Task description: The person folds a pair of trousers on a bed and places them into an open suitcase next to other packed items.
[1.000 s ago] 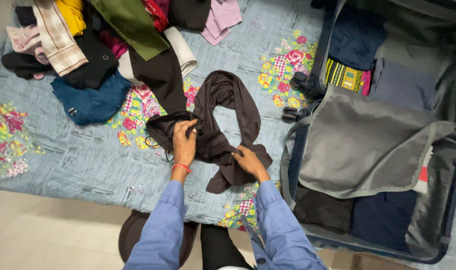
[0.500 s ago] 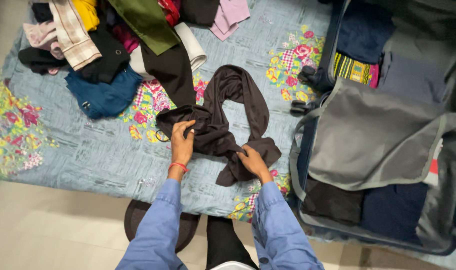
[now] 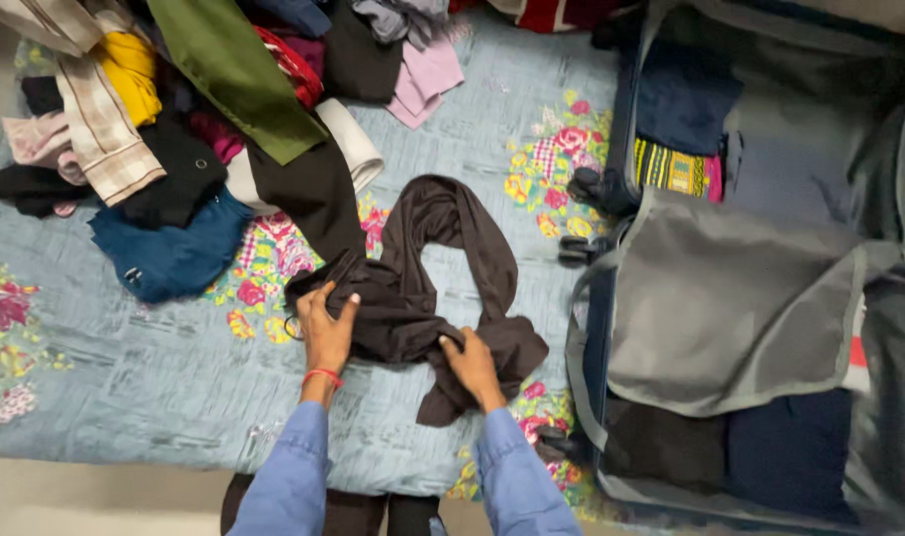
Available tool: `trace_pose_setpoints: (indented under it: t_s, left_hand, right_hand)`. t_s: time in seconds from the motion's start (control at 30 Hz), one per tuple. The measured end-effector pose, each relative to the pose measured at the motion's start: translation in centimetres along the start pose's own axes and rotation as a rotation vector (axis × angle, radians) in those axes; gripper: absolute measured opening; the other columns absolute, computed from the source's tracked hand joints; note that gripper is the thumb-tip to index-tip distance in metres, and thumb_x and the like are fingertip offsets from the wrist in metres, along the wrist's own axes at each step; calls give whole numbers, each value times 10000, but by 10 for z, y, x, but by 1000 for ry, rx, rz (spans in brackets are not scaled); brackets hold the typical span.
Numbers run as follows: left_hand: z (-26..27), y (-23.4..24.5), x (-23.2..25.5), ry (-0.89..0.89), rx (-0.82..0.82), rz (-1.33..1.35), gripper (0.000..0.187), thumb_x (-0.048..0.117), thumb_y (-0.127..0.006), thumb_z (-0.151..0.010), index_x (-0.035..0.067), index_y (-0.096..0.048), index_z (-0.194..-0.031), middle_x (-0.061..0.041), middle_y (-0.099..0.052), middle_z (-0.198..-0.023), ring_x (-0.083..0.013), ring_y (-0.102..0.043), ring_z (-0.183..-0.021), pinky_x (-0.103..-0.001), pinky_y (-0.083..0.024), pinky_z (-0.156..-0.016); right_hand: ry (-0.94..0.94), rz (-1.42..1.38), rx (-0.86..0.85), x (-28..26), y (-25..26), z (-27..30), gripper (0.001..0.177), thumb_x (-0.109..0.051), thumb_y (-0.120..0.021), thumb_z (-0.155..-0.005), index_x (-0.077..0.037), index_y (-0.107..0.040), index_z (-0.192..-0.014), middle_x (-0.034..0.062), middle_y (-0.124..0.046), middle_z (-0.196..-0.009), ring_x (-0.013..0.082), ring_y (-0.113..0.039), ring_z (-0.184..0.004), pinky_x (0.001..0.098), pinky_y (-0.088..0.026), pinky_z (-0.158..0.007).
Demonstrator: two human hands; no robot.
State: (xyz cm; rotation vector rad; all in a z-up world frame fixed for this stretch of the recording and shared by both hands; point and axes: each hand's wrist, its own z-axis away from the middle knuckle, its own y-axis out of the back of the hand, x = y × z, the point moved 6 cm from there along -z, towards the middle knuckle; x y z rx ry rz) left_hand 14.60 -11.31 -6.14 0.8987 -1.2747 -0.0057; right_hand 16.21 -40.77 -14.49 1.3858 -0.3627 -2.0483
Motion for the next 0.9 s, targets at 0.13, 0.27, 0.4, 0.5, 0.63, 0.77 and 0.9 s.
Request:
trace_pose_setpoints:
  t_s: [0.13, 0.27, 0.4, 0.5, 0.63, 0.77, 0.9]
  left_hand:
    - [1, -20, -23, 121, -164, -66, 1027, 306, -854, -788, 58, -261, -1589, -302, -377, -1459, -503, -493, -1260, -501, -435, -1029]
    - [14, -35, -86, 239, -324, -172, 891, 267, -821, -814, 104, -310, -1525, -249, -482, -1441, -446, -538, -1280, -485, -461, -1029]
    - [10, -44, -134, 198, -290, 14, 720, 219, -804, -823, 106, -420, -1421, -233, -643, -1247, -400, -637, -1185, -455, -496, -986]
    - [2, -36, -152, 234, -364, -15, 630, 231, -793, -841, 116, -459, -1363, -199, -726, -1072, -373, -707, -1026, -450, -539, -896]
    - [-24, -35, -151, 146, -452, -94, 533, 258, -859, -777, 95, -552, -1182, -170, -765, -947, -343, -736, -918, -450, -563, -807]
    - [-42, -30, -165, 54, -598, 27, 395, 273, -814, -874, 69, -588, -1126, -134, -801, -950, -251, -754, -889, -376, -565, -777]
    - [-39, -26, -161, 42, -703, 285, 356, 232, -789, -885, 56, -594, -1125, -120, -807, -926, -153, -744, -841, -293, -568, -745]
  right_hand:
    - [37, 138, -100, -19, -5, -2, 616, -468, -768, -834, -36, -595, -1238, 244, -664, -1173, 430, -634, -1128, 462, -502, -936]
    - [64, 333, -135, -19, -16, -9, 820, -539, -778, -818, -55, -476, -1407, 227, -570, -1291, 439, -568, -1187, 498, -485, -987]
    - [-79, 414, -164, -11, -36, -12, 753, -486, -765, -822, -155, -449, -1421, 146, -449, -1372, 393, -449, -1244, 606, -447, -917]
    - [-103, 524, -75, -12, -45, -1, 747, -470, -774, -827, -161, -433, -1417, 132, -445, -1343, 383, -441, -1218, 620, -435, -902]
    - [-186, 657, 72, -23, -52, -5, 727, -430, -798, -795, -170, -449, -1378, 127, -451, -1337, 377, -442, -1216, 611, -426, -880]
    - [-201, 565, 356, -31, -79, 20, 674, -321, -790, -783, -143, -495, -1362, 130, -493, -1319, 361, -472, -1189, 560, -392, -870]
    - [-226, 578, 574, -43, -100, 30, 680, -245, -750, -678, -124, -540, -1313, 144, -516, -1258, 351, -473, -1154, 523, -342, -887]
